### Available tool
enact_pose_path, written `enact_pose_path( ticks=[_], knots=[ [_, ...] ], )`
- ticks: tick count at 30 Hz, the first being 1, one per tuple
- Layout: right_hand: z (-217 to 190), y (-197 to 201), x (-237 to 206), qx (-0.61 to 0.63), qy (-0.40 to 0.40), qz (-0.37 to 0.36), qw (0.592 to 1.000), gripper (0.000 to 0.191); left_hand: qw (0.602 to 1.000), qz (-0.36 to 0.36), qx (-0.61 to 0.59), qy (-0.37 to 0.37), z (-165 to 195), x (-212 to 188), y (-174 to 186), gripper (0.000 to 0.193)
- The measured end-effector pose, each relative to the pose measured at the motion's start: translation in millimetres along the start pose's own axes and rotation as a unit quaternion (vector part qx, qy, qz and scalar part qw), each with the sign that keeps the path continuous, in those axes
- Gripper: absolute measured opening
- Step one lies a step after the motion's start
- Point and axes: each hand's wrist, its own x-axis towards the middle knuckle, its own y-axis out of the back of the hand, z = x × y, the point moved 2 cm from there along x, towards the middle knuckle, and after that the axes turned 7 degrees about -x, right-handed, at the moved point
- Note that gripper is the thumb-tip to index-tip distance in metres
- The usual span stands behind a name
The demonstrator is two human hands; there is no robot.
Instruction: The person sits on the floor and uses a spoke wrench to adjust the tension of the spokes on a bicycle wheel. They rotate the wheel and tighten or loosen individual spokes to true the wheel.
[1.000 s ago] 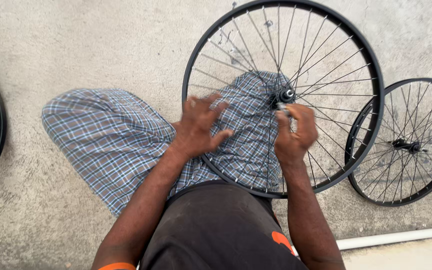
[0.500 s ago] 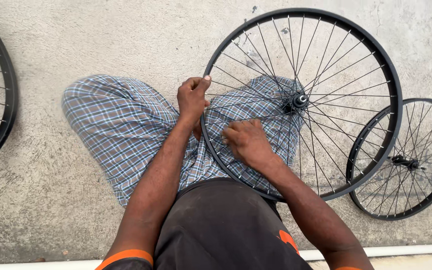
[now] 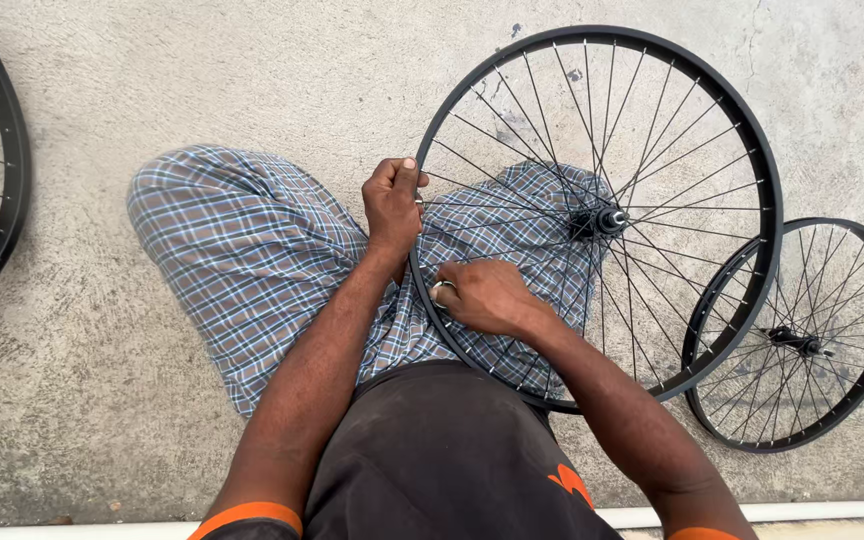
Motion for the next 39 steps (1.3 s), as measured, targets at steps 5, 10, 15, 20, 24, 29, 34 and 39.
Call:
enact_pose_path(
  ticks=[5, 10, 15, 20, 24, 29, 34, 39],
  knots=[
    [3, -5, -16, 0.074, 0.078, 0.152, 0.983, 0.016, 1.000, 0.004, 0.001, -0.016, -4, 3, 1, 0.025],
    [4, -12, -36, -0.035, 0.255, 0.327, 0.909, 0.018, 0.999, 0.006, 0.007, -0.042, -3, 6, 0, 0.026],
    [11, -19, -10, -0.060, 0.091, 0.208, 0.972, 0.010, 0.999, -0.007, -0.043, -0.021, 0, 4, -5, 0.026],
    [-9, -25, 1, -0.121, 0.015, 0.142, 0.982, 0.016, 0.999, 0.000, -0.022, -0.032, -2, 1, -2, 0.022],
    [7, 5, 4, -0.003, 0.055, -0.010, 0.998, 0.039, 0.998, -0.009, 0.007, -0.070, -3, 2, -2, 0.020],
    [14, 11, 13, 0.045, 0.003, -0.119, 0.992, 0.043, 0.992, -0.021, 0.045, -0.112, -1, 1, 0, 0.020],
    [-3, -21, -7, -0.015, 0.050, 0.146, 0.988, 0.003, 0.993, -0.025, 0.050, -0.107, 0, -1, 5, 0.020],
    [0, -21, -30, 0.029, 0.230, 0.315, 0.920, 0.018, 0.996, -0.021, 0.024, -0.084, -1, 0, 6, 0.020]
  ],
)
